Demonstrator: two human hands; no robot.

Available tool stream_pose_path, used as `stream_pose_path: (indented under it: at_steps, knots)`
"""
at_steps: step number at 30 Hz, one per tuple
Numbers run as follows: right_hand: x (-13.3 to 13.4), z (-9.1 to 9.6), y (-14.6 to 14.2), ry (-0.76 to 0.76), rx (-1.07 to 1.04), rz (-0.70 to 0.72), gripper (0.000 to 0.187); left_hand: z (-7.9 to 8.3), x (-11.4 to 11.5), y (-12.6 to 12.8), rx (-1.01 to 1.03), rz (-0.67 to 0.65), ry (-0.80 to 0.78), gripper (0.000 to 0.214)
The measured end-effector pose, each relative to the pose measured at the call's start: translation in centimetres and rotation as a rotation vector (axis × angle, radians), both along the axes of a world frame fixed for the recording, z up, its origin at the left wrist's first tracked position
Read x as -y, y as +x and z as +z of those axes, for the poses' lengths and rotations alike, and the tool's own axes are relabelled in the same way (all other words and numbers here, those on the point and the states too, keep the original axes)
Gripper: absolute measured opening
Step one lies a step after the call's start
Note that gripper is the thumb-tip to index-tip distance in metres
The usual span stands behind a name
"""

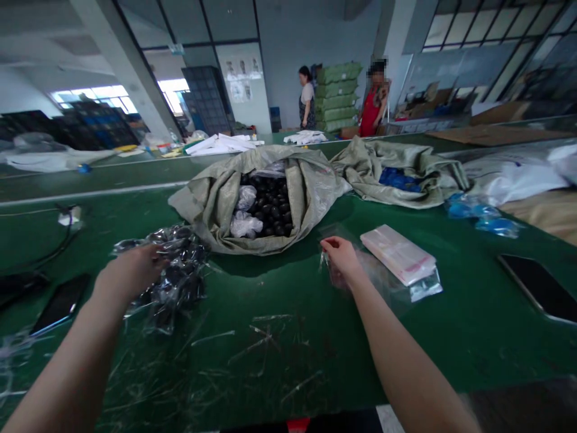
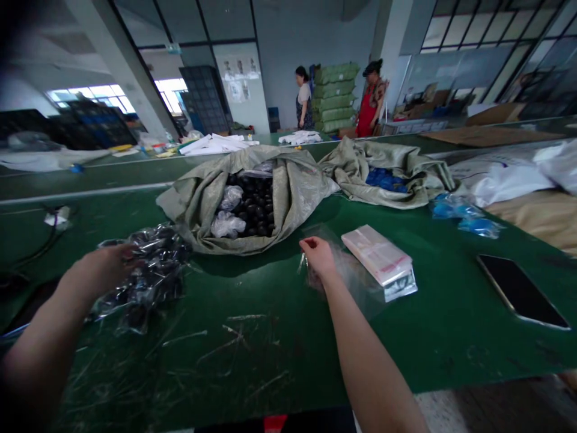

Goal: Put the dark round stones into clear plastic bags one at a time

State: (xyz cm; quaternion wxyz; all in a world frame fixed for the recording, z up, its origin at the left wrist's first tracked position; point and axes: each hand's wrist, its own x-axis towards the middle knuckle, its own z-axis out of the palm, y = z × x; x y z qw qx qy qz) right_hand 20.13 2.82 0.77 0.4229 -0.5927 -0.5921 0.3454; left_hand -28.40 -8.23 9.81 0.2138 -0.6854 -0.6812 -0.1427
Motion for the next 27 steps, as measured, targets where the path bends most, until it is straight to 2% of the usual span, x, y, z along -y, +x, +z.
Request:
stream_pose_path:
  at_steps: [2, 4, 7, 10, 12, 15, 18, 21, 24, 27]
  knots:
    - [0.1, 0.1, 0.2, 0.003, 0.238, -0.06, 0.021, -0.4, -1.4, 1.8, -0.082, 0.064, 0.056, 0.029]
    - [0.5, 0.3, 0.3, -0.036, 0.453, -0.094, 0.025, -0.6, -4.2, 5.7, -0.074, -0.053, 0.102, 0.028]
    - [1.0, 0.5, 0.2, -0.104, 0.671, -0.085, 0.034, -0.9, -10.3, 13.0, 0.02, -0.285, 0.043, 0.026]
    - [1.3, 0.3, 0.0, -0.111, 0.78, -0.064, 0.038, -1.5, -17.1, 18.6, -0.019, -0.318, -0.162, 0.036]
    - [1.4, 0.2, 0.0, -0.105, 0.809, -0.057, 0.035, -1.9, -20.7, 20.7, -0.081, -0.364, -0.275, 0.045]
    - [1.3, 0.1, 0.1, -0.101, 0.809, -0.044, 0.03, -2.3, -24.0, 21.9, -0.114, -0.391, -0.342, 0.051]
    - [1.2, 0.0, 0.3, -0.105, 0.789, -0.034, 0.029, -1.6, -25.3, 21.9, -0.116, -0.378, -0.365, 0.043]
    - [1.0, -0.1, 0.4, -0.107, 0.781, -0.047, 0.03, 0.1, -24.8, 21.3, -0.07, -0.35, -0.302, 0.033]
    - [0.8, -0.2, 0.2, -0.104, 0.783, -0.053, 0.03, 1.5, -22.0, 21.0, 0.008, -0.324, -0.184, 0.039]
    - [0.7, -0.3, 0.0, -0.09, 0.801, -0.055, 0.029, 0.8, -16.9, 21.5, 0.15, -0.411, -0.191, 0.043]
